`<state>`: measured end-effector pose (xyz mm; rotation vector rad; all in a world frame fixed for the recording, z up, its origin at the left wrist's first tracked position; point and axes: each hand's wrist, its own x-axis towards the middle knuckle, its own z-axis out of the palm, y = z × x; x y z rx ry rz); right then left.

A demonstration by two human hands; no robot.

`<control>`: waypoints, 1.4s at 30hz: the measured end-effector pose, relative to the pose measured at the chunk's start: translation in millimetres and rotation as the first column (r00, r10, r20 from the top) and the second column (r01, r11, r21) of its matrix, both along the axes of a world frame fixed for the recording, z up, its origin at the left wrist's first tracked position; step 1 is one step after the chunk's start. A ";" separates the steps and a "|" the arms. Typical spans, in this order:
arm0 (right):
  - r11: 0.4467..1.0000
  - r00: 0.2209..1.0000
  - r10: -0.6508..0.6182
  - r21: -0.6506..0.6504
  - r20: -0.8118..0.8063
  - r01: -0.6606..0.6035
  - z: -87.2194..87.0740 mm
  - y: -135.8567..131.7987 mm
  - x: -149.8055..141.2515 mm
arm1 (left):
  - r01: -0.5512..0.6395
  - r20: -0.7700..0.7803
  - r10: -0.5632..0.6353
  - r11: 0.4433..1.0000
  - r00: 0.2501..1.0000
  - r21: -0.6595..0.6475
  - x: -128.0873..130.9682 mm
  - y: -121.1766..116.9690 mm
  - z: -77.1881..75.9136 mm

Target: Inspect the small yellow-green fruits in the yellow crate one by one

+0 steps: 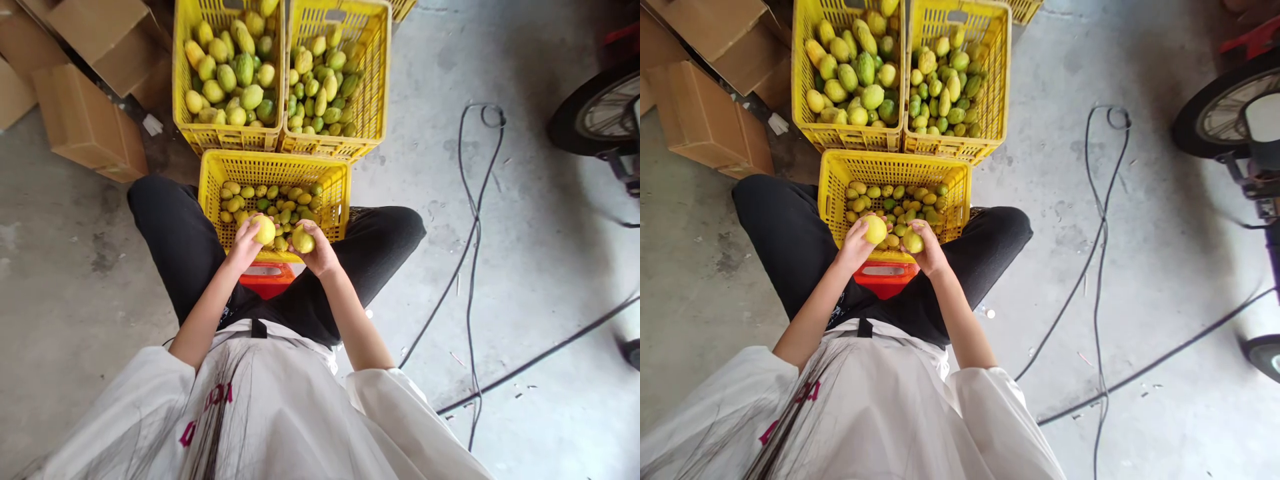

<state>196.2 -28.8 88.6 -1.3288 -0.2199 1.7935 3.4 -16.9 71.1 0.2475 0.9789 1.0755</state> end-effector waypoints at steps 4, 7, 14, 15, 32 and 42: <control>0.999 1.000 -0.016 -0.031 0.006 0.016 1.5 0.4 0.2 | -0.014 -0.049 0.018 0.998 0.999 0.067 0.2 -2.3 -1.2; 0.998 1.000 -0.026 -0.048 0.006 0.027 1.7 0.7 -1.3 | -0.048 -0.067 0.051 0.998 0.996 0.044 -1.6 -2.5 -0.1; 0.999 0.999 -0.037 -0.034 0.022 0.038 -0.1 1.6 -3.2 | -0.034 -0.048 0.033 0.999 0.998 -0.034 -1.6 1.3 11.5; 0.999 0.999 -0.040 -0.031 0.026 0.040 -0.7 1.8 -3.1 | -0.032 -0.034 0.031 0.999 0.999 -0.042 -1.6 2.3 13.7; 0.990 0.993 -0.117 -0.085 -0.028 0.115 -12.3 7.0 -9.0 | 0.036 -0.047 -0.034 0.999 0.998 0.032 -1.6 -1.3 19.3; 0.994 0.997 -0.081 -0.077 -0.011 0.080 -10.6 3.8 -3.5 | -0.041 -0.198 0.045 0.999 0.979 0.023 -1.8 0.0 13.3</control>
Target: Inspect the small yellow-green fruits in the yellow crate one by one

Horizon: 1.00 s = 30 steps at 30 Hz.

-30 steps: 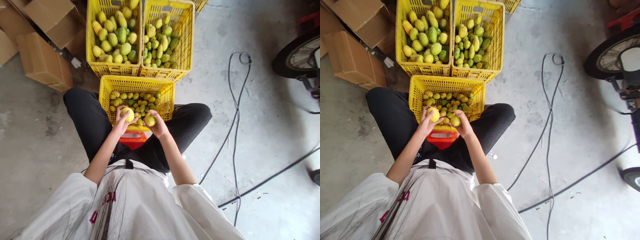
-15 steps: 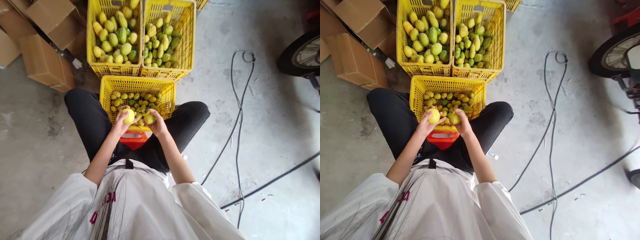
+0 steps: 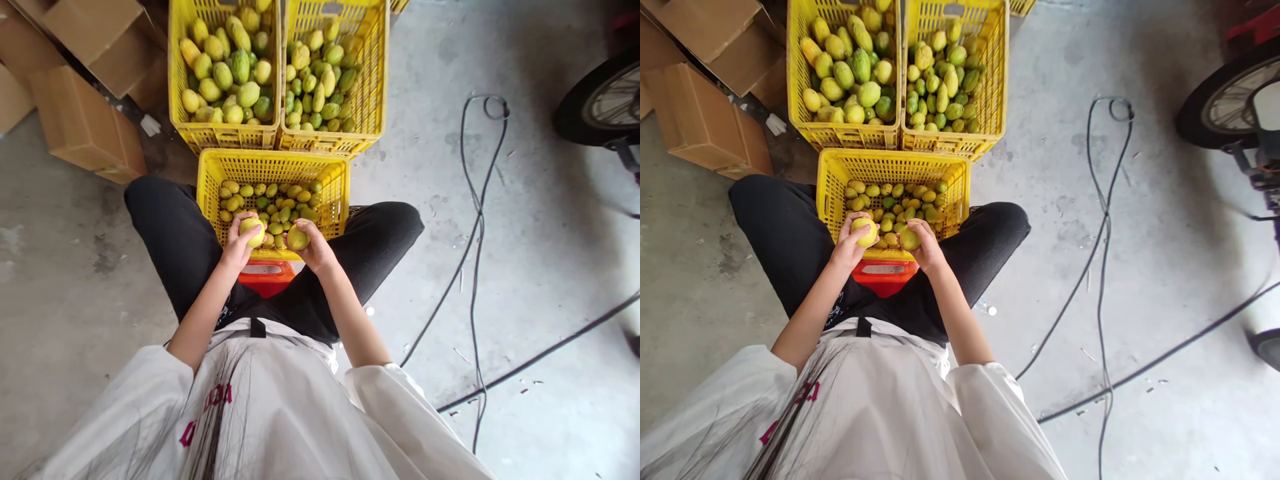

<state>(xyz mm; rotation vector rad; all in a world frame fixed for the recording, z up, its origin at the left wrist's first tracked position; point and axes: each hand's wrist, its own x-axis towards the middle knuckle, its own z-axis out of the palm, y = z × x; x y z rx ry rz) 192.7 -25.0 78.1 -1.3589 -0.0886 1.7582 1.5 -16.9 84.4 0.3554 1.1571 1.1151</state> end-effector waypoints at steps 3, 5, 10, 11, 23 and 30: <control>1.000 1.000 0.008 0.024 0.001 -0.008 -3.8 -3.9 6.4 | -0.011 -0.012 0.011 1.000 1.000 -0.009 0.7 -0.3 -0.6; 0.999 1.000 0.008 0.044 0.005 -0.009 -5.4 -7.3 12.4 | -0.015 -0.015 0.015 1.000 1.000 -0.014 1.8 -0.9 -1.0; 0.997 0.999 0.006 0.080 -0.047 -0.002 0.0 -12.9 21.4 | -0.027 -0.013 0.028 1.000 1.000 0.014 4.4 -1.6 -3.0; 0.997 0.999 0.001 0.082 -0.052 0.004 2.0 -13.2 21.1 | -0.021 -0.002 0.021 1.000 1.000 0.021 4.3 -1.5 -2.9; 1.000 1.000 0.024 0.008 -0.004 -0.024 11.7 -14.7 18.1 | 0.073 0.135 -0.076 0.997 0.988 0.022 1.1 -4.7 5.5; 1.000 1.000 0.010 0.003 -0.007 -0.010 6.4 -17.5 23.0 | 0.058 0.124 -0.061 0.998 0.990 0.030 -0.1 -7.0 -2.8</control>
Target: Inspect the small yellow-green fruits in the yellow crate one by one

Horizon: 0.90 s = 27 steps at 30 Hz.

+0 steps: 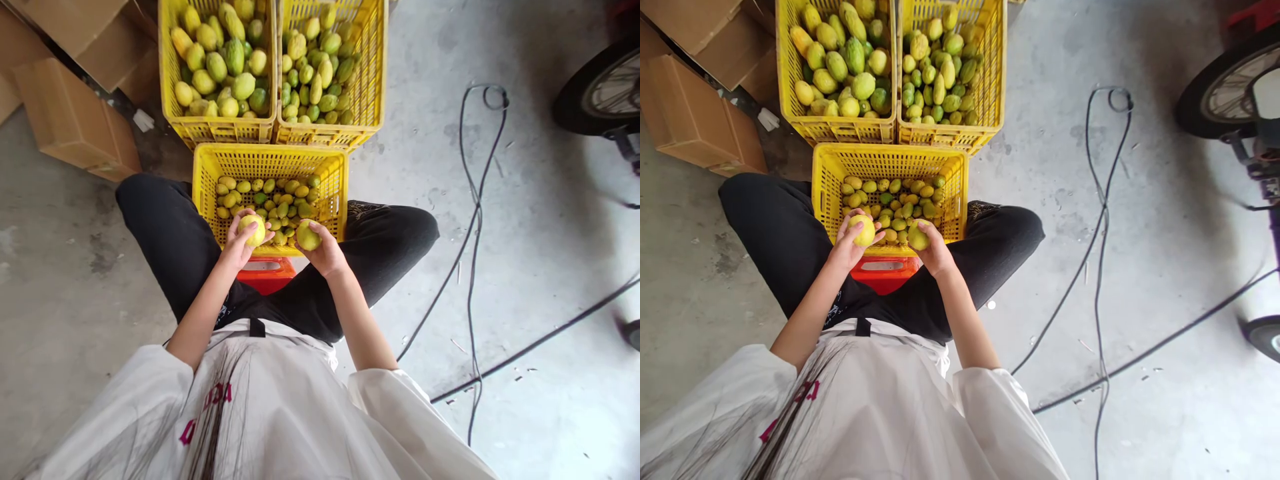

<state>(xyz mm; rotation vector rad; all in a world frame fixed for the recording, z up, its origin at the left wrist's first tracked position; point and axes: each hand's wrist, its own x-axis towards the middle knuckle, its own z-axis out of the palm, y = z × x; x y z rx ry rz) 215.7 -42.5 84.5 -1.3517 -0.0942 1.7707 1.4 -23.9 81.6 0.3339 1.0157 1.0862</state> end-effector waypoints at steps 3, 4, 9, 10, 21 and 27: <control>1.000 1.000 -0.020 -0.008 -0.006 0.020 -3.9 -1.2 2.2 | 0.011 -0.038 -0.010 1.000 0.999 0.027 -0.7 -3.3 -8.5; 0.999 1.000 -0.030 -0.013 -0.005 0.030 -4.9 -1.6 2.7 | 0.023 -0.045 -0.021 0.999 0.999 0.042 -1.0 -4.3 -10.9; 1.000 1.000 -0.011 0.003 -0.012 0.011 -8.7 -3.5 4.0 | 0.073 -0.037 -0.070 0.993 0.997 0.093 -2.5 -5.7 -15.6; 1.000 1.000 -0.009 0.004 -0.013 0.009 -8.7 -3.8 4.0 | 0.072 -0.046 -0.068 0.993 0.997 0.092 -2.9 -5.1 -15.5; 0.996 0.990 -0.068 0.052 -0.127 0.075 0.4 -6.6 0.9 | 0.081 -0.005 -0.081 0.996 0.997 -0.022 -11.7 -2.8 -5.0; 0.995 0.998 0.022 0.094 -0.064 -0.016 -1.7 -10.2 3.0 | -0.029 -0.180 0.016 0.997 0.984 -0.066 -5.4 -6.4 -18.9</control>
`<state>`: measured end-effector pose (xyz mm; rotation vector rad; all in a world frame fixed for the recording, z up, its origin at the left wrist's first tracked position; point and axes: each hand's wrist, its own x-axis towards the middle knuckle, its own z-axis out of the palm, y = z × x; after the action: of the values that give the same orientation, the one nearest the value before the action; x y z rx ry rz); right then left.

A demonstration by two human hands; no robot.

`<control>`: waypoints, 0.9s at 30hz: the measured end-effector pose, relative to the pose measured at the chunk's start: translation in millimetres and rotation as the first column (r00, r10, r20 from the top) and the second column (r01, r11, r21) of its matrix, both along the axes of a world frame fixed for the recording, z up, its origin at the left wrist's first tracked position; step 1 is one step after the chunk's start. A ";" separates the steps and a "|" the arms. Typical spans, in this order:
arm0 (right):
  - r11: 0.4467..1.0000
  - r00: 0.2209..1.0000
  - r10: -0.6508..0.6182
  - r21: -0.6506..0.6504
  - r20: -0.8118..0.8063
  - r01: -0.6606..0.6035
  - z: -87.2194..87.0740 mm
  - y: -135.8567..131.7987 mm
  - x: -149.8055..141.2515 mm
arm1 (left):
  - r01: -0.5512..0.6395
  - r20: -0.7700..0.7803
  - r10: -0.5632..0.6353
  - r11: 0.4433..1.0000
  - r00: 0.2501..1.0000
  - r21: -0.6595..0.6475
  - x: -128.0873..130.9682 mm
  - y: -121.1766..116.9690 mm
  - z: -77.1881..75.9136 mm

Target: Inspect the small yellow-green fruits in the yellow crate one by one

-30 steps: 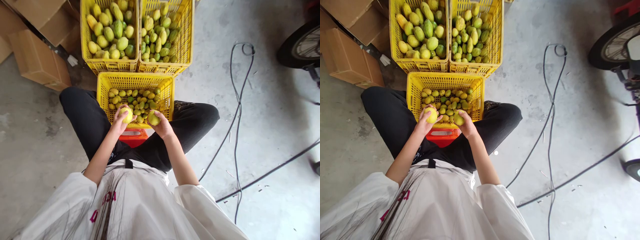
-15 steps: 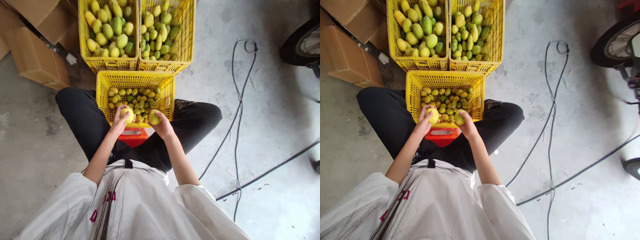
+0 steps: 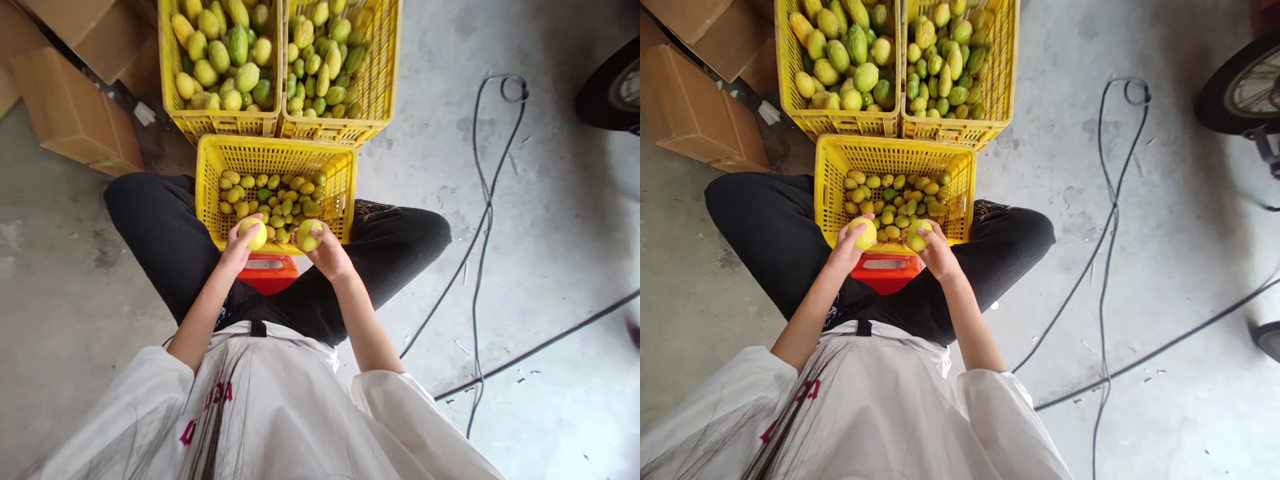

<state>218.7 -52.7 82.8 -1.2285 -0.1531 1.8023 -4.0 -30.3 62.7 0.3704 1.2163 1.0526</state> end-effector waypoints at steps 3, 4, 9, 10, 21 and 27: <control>0.998 1.000 0.021 -0.064 0.023 -0.020 -0.7 -0.3 4.1 | -0.002 0.000 0.002 1.000 1.000 -0.015 0.7 -1.2 0.0; 0.996 0.999 0.005 -0.090 0.036 -0.002 -0.7 0.1 4.8 | 0.008 0.010 -0.008 1.000 1.000 -0.018 0.6 -1.7 2.1; 0.973 0.988 -0.112 -0.189 0.105 0.130 0.0 3.5 1.3 | 0.063 0.025 -0.062 0.997 0.998 -0.035 0.6 -5.6 19.1; 0.970 0.987 -0.116 -0.203 0.112 0.137 0.4 3.9 0.2 | 0.058 0.015 -0.058 0.998 0.998 -0.034 0.9 -6.1 21.5; 0.988 0.991 -0.133 -0.086 -0.016 0.131 5.4 -3.5 9.8 | -0.019 0.108 0.035 0.990 0.994 -0.142 -9.2 -2.8 19.1; 0.996 0.998 -0.052 -0.074 -0.030 0.050 1.8 -8.7 12.3 | -0.024 0.091 0.044 0.979 0.995 -0.203 -11.7 -2.4 22.7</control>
<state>230.9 -61.4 84.5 -1.2433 -0.0374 1.7956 -15.7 -32.7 85.4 0.1407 1.2346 0.9547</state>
